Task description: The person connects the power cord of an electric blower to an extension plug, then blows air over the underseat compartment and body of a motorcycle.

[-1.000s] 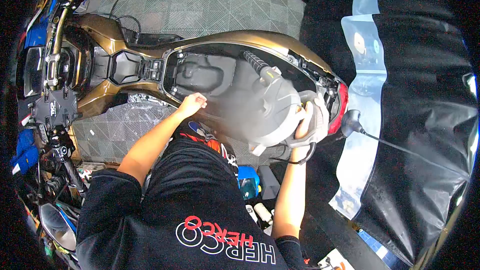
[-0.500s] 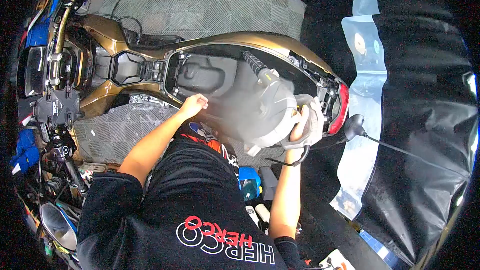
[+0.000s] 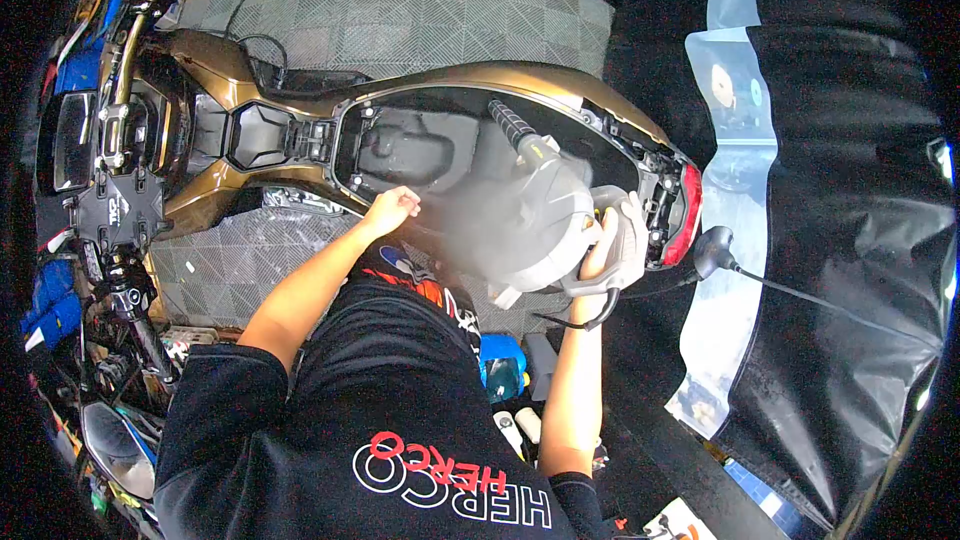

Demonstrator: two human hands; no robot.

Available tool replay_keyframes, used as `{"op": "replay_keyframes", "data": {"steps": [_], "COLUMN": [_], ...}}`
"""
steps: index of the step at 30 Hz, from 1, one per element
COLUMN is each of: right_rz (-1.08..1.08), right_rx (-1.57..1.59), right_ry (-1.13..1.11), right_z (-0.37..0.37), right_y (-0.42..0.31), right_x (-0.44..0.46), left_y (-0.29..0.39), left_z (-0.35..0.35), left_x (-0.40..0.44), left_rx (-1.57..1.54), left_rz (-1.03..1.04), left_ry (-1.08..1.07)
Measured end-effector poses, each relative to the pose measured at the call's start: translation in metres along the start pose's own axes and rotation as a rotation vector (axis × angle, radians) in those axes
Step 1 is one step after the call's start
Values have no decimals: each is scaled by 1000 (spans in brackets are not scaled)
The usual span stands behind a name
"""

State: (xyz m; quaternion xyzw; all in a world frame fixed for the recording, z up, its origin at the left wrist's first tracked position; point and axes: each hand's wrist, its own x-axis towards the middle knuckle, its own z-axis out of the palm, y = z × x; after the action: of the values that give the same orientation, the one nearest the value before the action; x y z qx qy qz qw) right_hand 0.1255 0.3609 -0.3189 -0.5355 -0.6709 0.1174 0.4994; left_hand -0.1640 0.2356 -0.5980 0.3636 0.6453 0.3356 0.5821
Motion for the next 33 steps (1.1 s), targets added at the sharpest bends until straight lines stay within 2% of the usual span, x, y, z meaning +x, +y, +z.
{"op": "replay_keyframes", "data": {"steps": [3,6,9,11,15,17,19,21,24,25,27,29,31,33], "right_rz": [-45,24,23,121,51,113,8,8,203,201,19,38,242,245], "right_rx": [-58,22,2,110,38,73,-5,-4,52,46,-111,-165,-126,-81], "right_ry": [-21,15,-46,30,-46,-32,-24,-28,-112,-103,-20,-48,-158,-97], "right_z": [0,4,6,15,16,13,8,0,-19,-22,-27,-37,-46,-43], "right_y": [-1,-6,-10,-18,-19,-21,-27,-32,-36,-36,-37,-35,-33,-39], "right_x": [-1,-2,-5,-11,-17,-21,-19,-13,-9,-9,-9,-4,-3,-5], "left_y": [0,-1,-2,-7,4,8,9,8,5,4,3,5,7,4], "left_z": [0,-1,-2,0,-3,-4,-6,-5,-5,-5,-5,-7,-8,-7], "left_x": [-1,-1,1,1,-2,-4,-3,-4,-1,1,3,4,8,12], "left_rx": [-17,-25,14,-13,-12,-10,-7,11,19,27,33,28,48,50], "left_rz": [2,17,2,8,-4,-4,0,-11,-10,-25,-49,-79,-79,-123], "left_ry": [-3,-5,-50,-36,-25,-23,-23,-22,-40,-39,-55,-49,-66,-82]}}
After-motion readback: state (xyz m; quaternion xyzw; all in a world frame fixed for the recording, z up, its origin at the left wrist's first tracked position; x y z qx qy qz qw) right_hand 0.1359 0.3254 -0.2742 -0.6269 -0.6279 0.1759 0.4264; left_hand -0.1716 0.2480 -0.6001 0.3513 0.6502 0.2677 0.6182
